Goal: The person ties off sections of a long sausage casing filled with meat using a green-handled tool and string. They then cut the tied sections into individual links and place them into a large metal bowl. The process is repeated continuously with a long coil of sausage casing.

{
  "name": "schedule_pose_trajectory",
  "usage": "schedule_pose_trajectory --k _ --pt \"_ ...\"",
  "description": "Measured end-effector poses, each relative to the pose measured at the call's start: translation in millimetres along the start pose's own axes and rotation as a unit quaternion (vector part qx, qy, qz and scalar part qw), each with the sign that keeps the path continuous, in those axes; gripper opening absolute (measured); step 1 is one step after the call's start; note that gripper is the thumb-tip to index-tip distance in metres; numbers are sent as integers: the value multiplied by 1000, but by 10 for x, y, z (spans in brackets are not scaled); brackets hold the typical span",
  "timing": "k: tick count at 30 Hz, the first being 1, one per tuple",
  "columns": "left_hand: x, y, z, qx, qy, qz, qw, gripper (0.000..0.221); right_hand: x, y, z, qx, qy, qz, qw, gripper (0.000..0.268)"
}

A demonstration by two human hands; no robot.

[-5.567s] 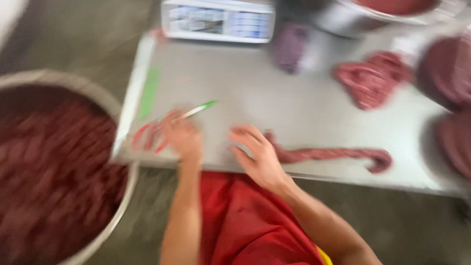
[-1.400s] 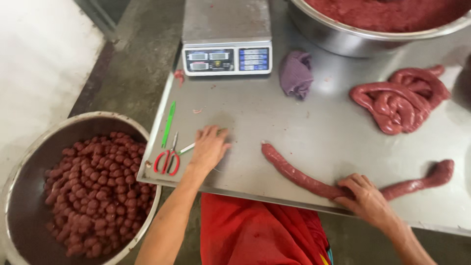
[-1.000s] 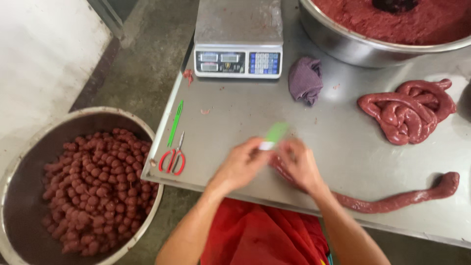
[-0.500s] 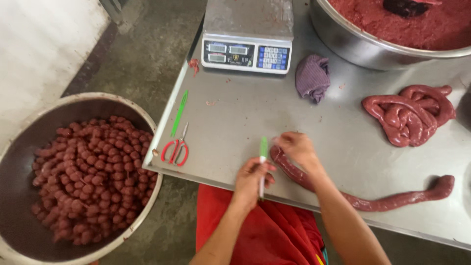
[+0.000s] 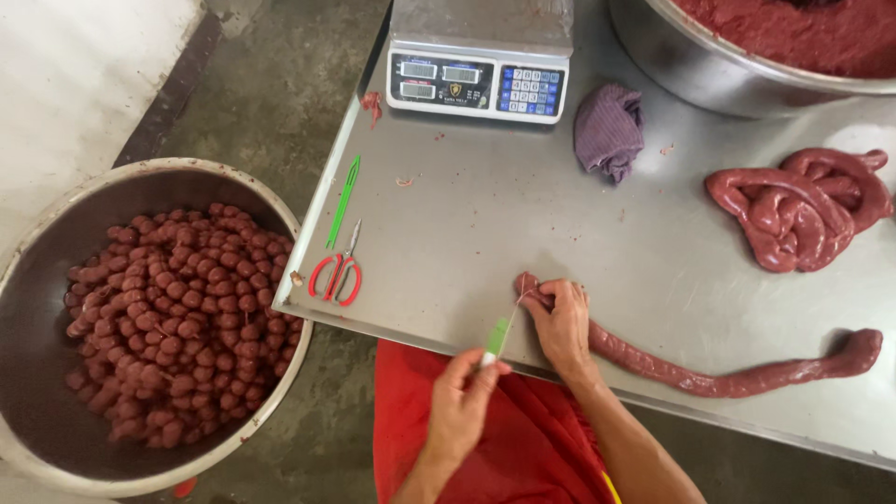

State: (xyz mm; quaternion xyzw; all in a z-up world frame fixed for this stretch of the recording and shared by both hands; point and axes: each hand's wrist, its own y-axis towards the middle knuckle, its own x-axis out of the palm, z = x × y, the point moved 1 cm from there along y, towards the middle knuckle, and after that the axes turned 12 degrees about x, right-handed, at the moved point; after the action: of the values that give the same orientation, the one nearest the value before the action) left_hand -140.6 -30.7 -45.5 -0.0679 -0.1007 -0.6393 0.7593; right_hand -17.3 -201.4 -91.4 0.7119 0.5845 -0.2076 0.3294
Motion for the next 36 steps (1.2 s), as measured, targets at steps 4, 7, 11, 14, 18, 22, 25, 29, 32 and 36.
schedule_pose_trajectory --k 4,7,11,14,18,22,25,29,32,36 --pt "73 -137 588 282 -3 -126 951 15 -19 98 77 -47 6 -16 999 22" --pt "37 49 666 298 -13 -102 949 20 -109 71 0 -65 6 -32 997 20" --pt "65 287 357 72 -124 -88 986 16 -239 131 -150 -120 47 -67 989 13" --pt "26 512 330 48 -147 -80 985 15 -218 133 -230 -113 -27 -74 990 6" --pt "-454 800 867 174 -165 43 970 12 -199 182 -311 -43 -17 -66 997 4" --pt "-263 1025 1183 250 99 -56 962 17 -300 424 -388 180 215 -192 940 5" --pt "-311 1019 958 234 402 -117 878 14 -662 600 -245 224 274 -274 894 15" --pt "-900 819 608 -23 387 -275 880 26 -941 673 -12 70 27 -194 978 20" --pt "-1258 723 345 -234 239 -171 927 29 -825 295 68 -32 -131 -149 980 20" --pt "-952 937 -349 48 471 -234 849 26 -481 -189 -19 8 -127 -84 988 43"
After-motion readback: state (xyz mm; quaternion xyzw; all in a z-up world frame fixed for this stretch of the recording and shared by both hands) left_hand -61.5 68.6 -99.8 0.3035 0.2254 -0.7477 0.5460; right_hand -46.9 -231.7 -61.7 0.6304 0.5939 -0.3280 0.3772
